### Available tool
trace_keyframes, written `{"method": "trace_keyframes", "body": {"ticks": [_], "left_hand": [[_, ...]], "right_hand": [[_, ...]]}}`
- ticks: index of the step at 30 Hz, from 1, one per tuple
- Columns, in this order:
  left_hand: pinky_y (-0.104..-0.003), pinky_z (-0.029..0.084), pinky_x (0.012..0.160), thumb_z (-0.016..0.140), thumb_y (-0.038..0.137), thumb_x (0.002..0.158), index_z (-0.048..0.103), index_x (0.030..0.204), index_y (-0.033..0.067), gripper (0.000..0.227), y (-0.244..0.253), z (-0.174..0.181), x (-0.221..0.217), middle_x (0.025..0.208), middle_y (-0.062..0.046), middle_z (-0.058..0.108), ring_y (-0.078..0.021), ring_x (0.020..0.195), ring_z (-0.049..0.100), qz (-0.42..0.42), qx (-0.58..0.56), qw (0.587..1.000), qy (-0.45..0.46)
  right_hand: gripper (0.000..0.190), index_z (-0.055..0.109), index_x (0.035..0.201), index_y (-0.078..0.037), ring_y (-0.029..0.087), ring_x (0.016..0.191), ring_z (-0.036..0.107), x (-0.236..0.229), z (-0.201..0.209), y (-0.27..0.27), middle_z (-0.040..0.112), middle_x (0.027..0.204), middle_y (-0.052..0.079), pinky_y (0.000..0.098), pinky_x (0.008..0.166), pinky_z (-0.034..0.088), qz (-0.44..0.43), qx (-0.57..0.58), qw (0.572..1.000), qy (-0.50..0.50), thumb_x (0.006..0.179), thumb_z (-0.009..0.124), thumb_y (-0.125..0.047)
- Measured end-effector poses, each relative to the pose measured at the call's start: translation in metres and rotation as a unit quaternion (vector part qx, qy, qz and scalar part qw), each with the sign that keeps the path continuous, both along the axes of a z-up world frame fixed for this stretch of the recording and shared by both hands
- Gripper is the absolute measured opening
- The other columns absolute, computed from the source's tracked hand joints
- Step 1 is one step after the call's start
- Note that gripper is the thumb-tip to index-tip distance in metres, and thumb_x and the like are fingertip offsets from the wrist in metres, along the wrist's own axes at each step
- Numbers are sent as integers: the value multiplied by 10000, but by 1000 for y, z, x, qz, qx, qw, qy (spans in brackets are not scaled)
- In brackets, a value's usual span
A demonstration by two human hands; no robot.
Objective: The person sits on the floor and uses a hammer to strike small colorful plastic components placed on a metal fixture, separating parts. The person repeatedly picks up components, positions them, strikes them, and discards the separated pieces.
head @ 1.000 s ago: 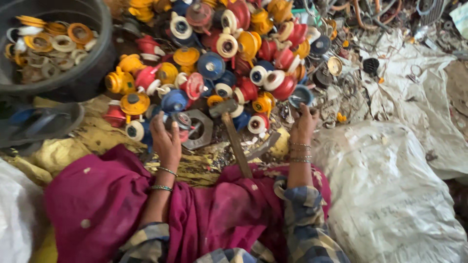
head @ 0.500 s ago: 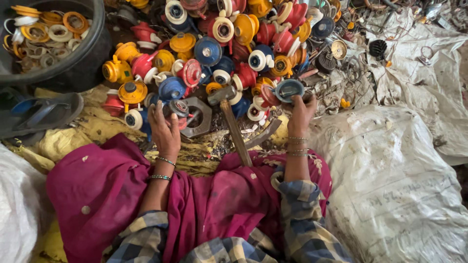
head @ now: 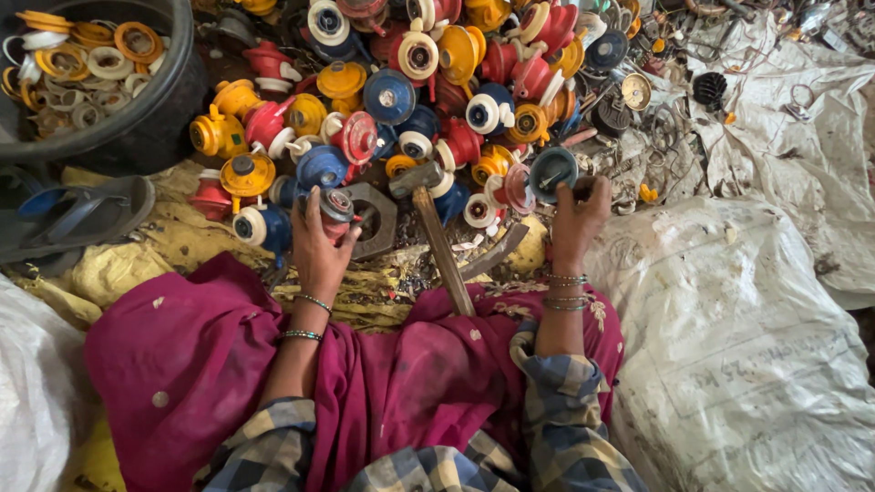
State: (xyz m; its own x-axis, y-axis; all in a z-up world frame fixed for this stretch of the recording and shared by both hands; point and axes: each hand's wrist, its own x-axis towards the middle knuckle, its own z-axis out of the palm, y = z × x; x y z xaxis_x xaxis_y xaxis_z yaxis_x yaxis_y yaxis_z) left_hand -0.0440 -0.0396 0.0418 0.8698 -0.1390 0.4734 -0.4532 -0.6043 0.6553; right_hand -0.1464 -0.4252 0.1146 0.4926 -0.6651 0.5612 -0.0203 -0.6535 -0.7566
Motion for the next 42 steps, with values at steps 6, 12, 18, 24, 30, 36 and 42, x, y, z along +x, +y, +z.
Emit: {"method": "trace_keyframes", "body": {"ticks": [6, 12, 18, 24, 30, 36, 42], "left_hand": [[-473, 526, 1034, 891, 169, 797, 504, 1484, 64, 796, -2, 8, 6, 1341, -245, 581, -443, 1226, 609, 1, -70, 997, 14], [-472, 518, 1076, 907, 203, 828, 506, 1474, 40, 777, -14, 47, 16, 1388, -225, 603, -419, 1255, 627, 4, -121, 990, -71], [-487, 487, 1069, 892, 178, 864, 488, 1492, 3, 767, -26, 79, 104, 1390, -233, 596, -430, 1248, 607, 2, -120, 987, -108], [-444, 498, 1123, 755, 126, 940, 536, 1484, 78, 589, -17, 47, 141, 1424, -190, 616, -398, 1294, 636, -40, -106, 993, 17], [-507, 408, 1104, 791, 108, 861, 581, 1392, 5, 580, -15, 19, 115, 1535, -314, 389, -515, 1360, 442, -58, -10, 998, -14], [-502, 379, 1190, 758, 115, 960, 642, 1320, 51, 384, -36, 40, 112, 1500, -247, 493, -428, 1405, 464, 22, 57, 993, -99], [-525, 389, 1148, 736, 184, 955, 602, 1338, 3, 444, -79, 49, 203, 1315, -235, 613, -431, 1328, 495, -48, 189, 980, -43]], "right_hand": [[247, 549, 946, 3, 253, 860, 538, -2, 8, 11, 558, 913, 99, 397, 766, 446, -28, -91, 995, 42, 866, 783, 16], [258, 541, 939, 0, 226, 795, 510, 3, -5, -2, 538, 867, 86, 362, 748, 460, -15, -30, 999, 21, 865, 789, 9], [239, 551, 960, 5, 196, 834, 534, 2, -17, -11, 559, 912, 72, 346, 766, 476, 7, -23, 1000, -12, 876, 775, 21], [201, 511, 1052, -9, 146, 910, 570, 6, -7, -3, 590, 1011, 51, 288, 827, 533, 39, 153, 978, -134, 977, 695, 24], [172, 507, 1086, -10, 143, 922, 612, 4, 10, 18, 601, 1045, 72, 268, 813, 573, 103, 240, 953, -153, 1004, 655, 15], [109, 574, 940, -4, 165, 756, 580, 5, 8, 22, 590, 887, 86, 260, 627, 510, 81, 243, 960, 114, 922, 681, -7], [187, 631, 845, 12, 298, 715, 659, 16, -17, 19, 665, 807, 149, 425, 662, 534, 98, -41, 951, 291, 744, 760, -79]]}}
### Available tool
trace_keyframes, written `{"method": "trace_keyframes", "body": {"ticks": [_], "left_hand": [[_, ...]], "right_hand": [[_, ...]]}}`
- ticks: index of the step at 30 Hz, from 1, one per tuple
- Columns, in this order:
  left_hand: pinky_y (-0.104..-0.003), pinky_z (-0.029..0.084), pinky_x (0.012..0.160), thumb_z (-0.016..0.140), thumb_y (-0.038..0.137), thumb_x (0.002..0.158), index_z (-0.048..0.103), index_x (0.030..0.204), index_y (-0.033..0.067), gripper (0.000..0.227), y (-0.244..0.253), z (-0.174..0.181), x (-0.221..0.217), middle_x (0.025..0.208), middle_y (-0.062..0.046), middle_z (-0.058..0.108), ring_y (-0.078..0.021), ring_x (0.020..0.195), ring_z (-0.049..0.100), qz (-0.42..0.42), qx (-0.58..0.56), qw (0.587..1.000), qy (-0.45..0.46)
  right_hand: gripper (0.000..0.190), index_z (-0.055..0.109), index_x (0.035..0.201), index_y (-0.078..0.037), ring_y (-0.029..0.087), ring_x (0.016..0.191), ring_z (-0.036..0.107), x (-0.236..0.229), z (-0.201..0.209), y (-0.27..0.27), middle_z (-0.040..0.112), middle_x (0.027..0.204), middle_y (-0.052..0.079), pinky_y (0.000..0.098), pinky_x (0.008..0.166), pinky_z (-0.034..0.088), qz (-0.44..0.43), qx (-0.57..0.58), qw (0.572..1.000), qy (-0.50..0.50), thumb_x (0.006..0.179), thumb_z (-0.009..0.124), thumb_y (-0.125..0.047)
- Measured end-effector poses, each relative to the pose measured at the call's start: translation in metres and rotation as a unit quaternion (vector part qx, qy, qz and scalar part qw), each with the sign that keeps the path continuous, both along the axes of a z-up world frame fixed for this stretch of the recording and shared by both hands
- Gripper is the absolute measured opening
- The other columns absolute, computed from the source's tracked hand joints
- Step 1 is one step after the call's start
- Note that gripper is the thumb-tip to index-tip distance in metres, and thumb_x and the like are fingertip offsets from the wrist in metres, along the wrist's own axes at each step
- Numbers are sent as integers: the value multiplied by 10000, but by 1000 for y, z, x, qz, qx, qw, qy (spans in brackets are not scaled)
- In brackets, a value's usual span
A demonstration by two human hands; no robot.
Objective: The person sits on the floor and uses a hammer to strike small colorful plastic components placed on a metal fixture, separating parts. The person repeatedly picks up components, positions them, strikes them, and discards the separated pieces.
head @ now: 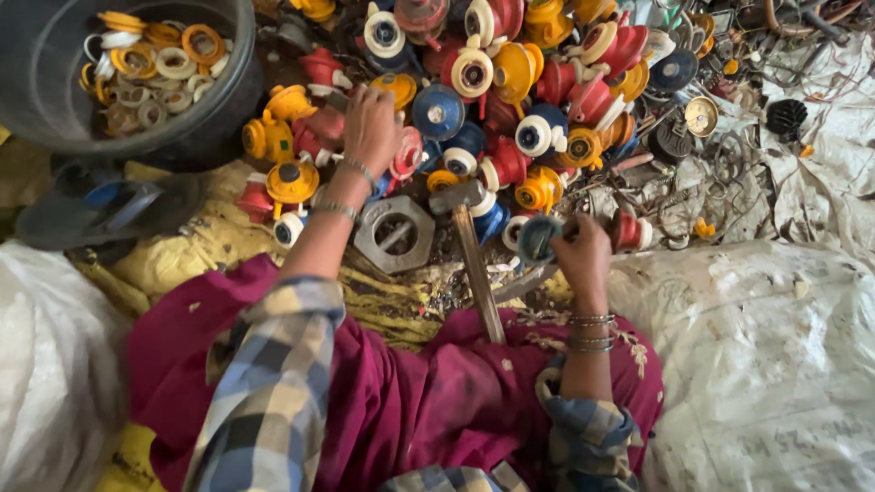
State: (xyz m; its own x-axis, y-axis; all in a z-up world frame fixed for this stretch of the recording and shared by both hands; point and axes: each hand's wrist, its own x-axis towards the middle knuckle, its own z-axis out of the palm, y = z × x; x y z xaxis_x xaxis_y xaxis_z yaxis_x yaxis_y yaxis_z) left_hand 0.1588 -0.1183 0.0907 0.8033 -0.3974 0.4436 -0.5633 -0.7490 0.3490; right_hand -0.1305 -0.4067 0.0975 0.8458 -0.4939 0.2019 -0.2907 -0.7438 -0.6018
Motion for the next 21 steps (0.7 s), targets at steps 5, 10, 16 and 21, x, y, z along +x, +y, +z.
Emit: {"method": "trace_keyframes", "body": {"ticks": [5, 10, 16, 21], "left_hand": [[-557, 474, 948, 745, 191, 796, 573, 1290, -2, 558, -32, -36, 64, 1234, -317, 609, -483, 1165, 572, 63, 69, 993, 76], [-523, 580, 819, 569, 45, 954, 627, 1209, 7, 264, -37, -86, 104, 1098, -270, 707, -436, 984, 712, 17, 115, 989, 93], [-513, 591, 723, 471, 98, 1008, 582, 1303, -99, 371, -36, -102, 109, 924, -291, 730, -427, 843, 741, 21, 159, 985, 56], [-547, 558, 732, 529, 160, 1001, 742, 956, 39, 249, 1, -45, 113, 919, -255, 710, -436, 887, 709, 61, 76, 992, 76]], "right_hand": [[217, 633, 862, 13, 399, 803, 655, 1, -7, 1, 665, 858, 211, 488, 729, 523, -4, -17, 1000, 24, 754, 746, -138], [256, 628, 887, 21, 444, 844, 634, 5, 2, -1, 655, 888, 235, 521, 740, 504, 9, -52, 999, 12, 714, 743, -129], [262, 602, 878, 37, 456, 845, 625, 4, -1, -1, 643, 883, 250, 534, 749, 496, 1, -44, 999, 23, 739, 733, -141], [262, 626, 876, 35, 455, 843, 632, 3, -4, -5, 655, 886, 254, 533, 754, 500, 0, -45, 999, 24, 744, 740, -161]]}}
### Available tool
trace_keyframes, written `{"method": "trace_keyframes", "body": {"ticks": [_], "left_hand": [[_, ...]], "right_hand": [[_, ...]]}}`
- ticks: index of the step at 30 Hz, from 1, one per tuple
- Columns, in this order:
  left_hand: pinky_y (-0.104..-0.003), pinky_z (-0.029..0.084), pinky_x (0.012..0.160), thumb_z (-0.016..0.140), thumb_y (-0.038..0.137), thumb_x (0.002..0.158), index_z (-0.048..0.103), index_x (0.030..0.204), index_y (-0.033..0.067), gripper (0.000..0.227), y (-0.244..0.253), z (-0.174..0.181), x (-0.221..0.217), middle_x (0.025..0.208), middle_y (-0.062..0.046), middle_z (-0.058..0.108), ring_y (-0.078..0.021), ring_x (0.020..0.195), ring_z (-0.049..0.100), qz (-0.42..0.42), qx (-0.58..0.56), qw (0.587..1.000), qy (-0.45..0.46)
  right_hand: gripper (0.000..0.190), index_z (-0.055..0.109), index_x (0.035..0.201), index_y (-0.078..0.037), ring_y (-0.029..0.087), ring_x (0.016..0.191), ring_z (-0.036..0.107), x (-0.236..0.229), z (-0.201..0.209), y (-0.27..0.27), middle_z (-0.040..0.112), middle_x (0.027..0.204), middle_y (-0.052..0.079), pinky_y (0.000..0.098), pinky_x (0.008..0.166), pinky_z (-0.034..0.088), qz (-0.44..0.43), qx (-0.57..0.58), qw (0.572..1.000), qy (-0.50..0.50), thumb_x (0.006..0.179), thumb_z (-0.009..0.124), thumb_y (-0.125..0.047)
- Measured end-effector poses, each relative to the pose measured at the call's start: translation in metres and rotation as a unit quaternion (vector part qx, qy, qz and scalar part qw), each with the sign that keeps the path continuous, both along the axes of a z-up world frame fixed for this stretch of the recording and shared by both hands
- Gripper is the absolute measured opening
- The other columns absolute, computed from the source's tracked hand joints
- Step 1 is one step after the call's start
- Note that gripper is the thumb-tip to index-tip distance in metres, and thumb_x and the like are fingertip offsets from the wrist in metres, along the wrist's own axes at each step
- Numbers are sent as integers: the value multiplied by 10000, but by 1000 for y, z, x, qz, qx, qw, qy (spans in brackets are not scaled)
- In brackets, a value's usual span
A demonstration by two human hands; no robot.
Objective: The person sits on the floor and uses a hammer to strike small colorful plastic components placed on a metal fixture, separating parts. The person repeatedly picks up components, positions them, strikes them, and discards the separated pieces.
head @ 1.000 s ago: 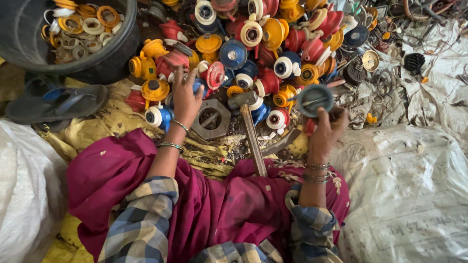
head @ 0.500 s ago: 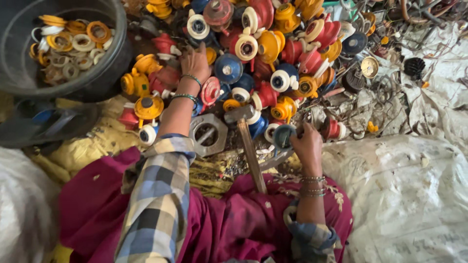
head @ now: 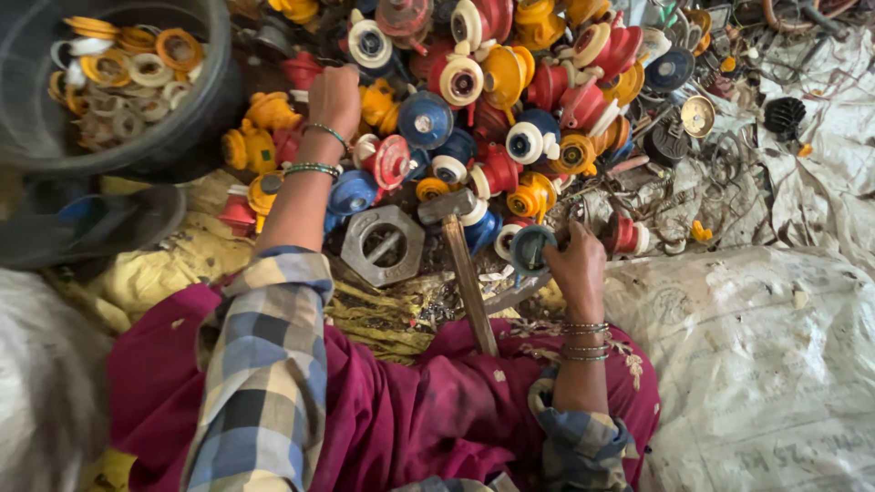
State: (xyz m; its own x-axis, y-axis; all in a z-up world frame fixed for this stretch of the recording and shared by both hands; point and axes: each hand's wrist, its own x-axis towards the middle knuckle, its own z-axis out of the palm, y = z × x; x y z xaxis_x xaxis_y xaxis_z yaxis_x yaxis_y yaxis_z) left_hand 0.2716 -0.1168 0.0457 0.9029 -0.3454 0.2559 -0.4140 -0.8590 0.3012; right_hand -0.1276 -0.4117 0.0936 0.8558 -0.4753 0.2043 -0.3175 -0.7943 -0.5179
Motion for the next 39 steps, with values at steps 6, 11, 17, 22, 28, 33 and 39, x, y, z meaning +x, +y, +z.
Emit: {"method": "trace_keyframes", "body": {"ticks": [6, 11, 17, 22, 28, 33, 39], "left_hand": [[-527, 552, 728, 647, 134, 930, 745, 1053, 34, 187, 24, 65, -102, 936, -240, 731, -432, 857, 700, -140, -185, 967, -104], [-417, 597, 767, 728, 254, 881, 693, 1219, 129, 362, 40, 70, -273, 958, -145, 771, -308, 844, 757, -195, -220, 922, 253], [-517, 370, 1141, 904, 306, 731, 292, 1591, 127, 1071, 47, 73, -358, 1627, -243, 219, -459, 1489, 276, -262, -334, 896, 126], [-455, 447, 1199, 889, 222, 821, 416, 1559, 147, 880, 53, 63, -365, 1595, -215, 424, -414, 1474, 459, -304, -424, 847, 106], [-393, 631, 809, 731, 282, 959, 567, 1394, 36, 526, 61, 13, -350, 1193, -113, 708, -274, 1004, 736, -87, -605, 677, 410], [-348, 639, 770, 645, 241, 1047, 593, 1374, 3, 408, 52, -1, -337, 1193, -78, 650, -170, 1009, 693, -63, -688, 586, 422], [-320, 666, 744, 602, 258, 1024, 575, 1354, 35, 399, 46, 5, -340, 1216, -49, 674, -136, 966, 724, -62, -701, 553, 446]], "right_hand": [[257, 680, 880, 23, 435, 861, 660, -1, 9, 7, 683, 894, 238, 506, 779, 523, 3, 4, 1000, -18, 747, 758, -182], [211, 684, 913, 31, 299, 779, 685, -11, 42, 27, 699, 870, 175, 400, 724, 550, -4, 61, 992, -112, 772, 786, -90], [105, 663, 1016, -5, 116, 812, 674, -28, 50, 77, 705, 932, 28, 256, 746, 576, 71, 561, 804, -182, 920, 689, 27], [101, 669, 1066, -3, 126, 787, 662, -23, -7, 125, 694, 938, 51, 253, 710, 561, 87, 745, 653, -101, 966, 671, -16], [337, 684, 1161, 19, 136, 799, 657, -20, -21, 129, 732, 992, 81, 278, 726, 561, 108, 729, 673, -65, 1075, 589, -292], [464, 594, 1353, 26, 176, 1140, 681, -14, 1, 143, 685, 1259, 123, 337, 965, 588, 126, 567, 814, -15, 1010, 616, -287], [857, 379, 1514, 17, 253, 1302, 593, -5, -5, 166, 563, 1447, 172, 401, 1101, 509, 207, 442, 872, -34, 854, 840, -277]]}}
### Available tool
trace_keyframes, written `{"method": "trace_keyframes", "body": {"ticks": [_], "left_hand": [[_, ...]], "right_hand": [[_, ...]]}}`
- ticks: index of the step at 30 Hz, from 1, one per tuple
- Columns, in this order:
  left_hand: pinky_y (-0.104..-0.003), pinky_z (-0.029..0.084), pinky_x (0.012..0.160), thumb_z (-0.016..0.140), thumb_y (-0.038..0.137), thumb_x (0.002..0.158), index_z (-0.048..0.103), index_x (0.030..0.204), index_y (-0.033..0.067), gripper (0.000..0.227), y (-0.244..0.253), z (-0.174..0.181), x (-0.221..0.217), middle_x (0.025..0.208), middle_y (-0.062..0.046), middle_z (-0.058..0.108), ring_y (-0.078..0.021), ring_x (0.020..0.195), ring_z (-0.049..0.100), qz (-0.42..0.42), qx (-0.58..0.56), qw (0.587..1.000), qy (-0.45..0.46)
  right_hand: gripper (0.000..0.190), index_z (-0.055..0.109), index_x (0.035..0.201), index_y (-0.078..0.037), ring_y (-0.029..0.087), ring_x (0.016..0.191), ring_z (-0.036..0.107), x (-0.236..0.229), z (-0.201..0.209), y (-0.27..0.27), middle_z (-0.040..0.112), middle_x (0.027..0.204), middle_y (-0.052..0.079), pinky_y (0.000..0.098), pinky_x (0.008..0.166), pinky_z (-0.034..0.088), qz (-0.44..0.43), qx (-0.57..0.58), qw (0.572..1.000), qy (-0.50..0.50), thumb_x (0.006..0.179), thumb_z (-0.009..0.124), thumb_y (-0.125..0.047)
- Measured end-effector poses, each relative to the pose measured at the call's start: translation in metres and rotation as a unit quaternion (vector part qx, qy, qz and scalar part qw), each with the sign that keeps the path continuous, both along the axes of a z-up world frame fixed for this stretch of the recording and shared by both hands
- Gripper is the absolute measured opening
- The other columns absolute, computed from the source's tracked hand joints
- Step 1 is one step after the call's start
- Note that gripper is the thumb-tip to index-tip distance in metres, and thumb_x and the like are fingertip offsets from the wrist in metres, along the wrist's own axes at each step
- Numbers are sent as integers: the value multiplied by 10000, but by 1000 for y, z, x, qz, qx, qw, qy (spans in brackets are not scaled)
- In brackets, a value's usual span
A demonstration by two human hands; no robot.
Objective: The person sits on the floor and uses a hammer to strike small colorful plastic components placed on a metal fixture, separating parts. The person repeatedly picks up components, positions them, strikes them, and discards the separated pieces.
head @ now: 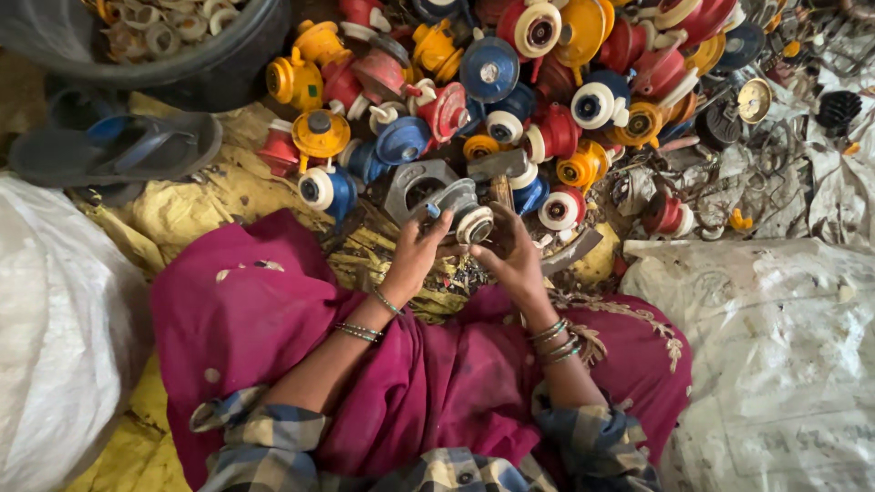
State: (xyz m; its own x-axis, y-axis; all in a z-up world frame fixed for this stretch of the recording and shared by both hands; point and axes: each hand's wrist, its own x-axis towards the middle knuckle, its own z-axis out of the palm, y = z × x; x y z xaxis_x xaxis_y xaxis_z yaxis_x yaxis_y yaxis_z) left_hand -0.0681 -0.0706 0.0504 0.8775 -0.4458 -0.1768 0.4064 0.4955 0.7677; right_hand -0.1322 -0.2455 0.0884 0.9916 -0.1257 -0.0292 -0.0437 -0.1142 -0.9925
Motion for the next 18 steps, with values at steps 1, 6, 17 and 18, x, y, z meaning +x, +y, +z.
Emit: {"method": "trace_keyframes", "body": {"ticks": [1, 6, 17, 18], "left_hand": [[-313, 657, 729, 608, 264, 1034, 585, 1355, 26, 400, 0, -1, -1, 1197, -43, 674, -125, 963, 709, 1, 15, 1000, -6], [-305, 566, 704, 644, 298, 1149, 690, 1310, -20, 359, -6, -6, 0, 1023, -121, 709, -141, 887, 661, 6, 202, 967, -153], [-457, 479, 1071, 820, 554, 830, 484, 1485, 102, 864, 17, 50, 9, 1384, -204, 570, -364, 1299, 554, 58, 425, 762, -485], [-476, 439, 1130, 843, 568, 786, 430, 1544, 98, 983, 18, 52, 11, 1440, -220, 504, -382, 1368, 494, 53, 387, 773, -500]], "right_hand": [[874, 400, 1504, 23, 272, 1310, 591, 1, -3, 2, 570, 1444, 186, 409, 1102, 504, -17, -81, 996, -17, 830, 860, -290], [932, 461, 1451, 33, 317, 1279, 610, 1, -20, 4, 607, 1382, 230, 409, 1065, 511, -93, -261, 961, -7, 740, 920, -356], [651, 562, 1380, 28, 170, 909, 696, -7, -25, -8, 717, 1087, 121, 319, 774, 587, -64, -11, 996, 62, 899, 756, -365], [625, 563, 1368, 16, 141, 812, 701, -7, -25, -8, 717, 1011, 98, 295, 689, 595, -53, 48, 993, 91, 916, 711, -390]]}}
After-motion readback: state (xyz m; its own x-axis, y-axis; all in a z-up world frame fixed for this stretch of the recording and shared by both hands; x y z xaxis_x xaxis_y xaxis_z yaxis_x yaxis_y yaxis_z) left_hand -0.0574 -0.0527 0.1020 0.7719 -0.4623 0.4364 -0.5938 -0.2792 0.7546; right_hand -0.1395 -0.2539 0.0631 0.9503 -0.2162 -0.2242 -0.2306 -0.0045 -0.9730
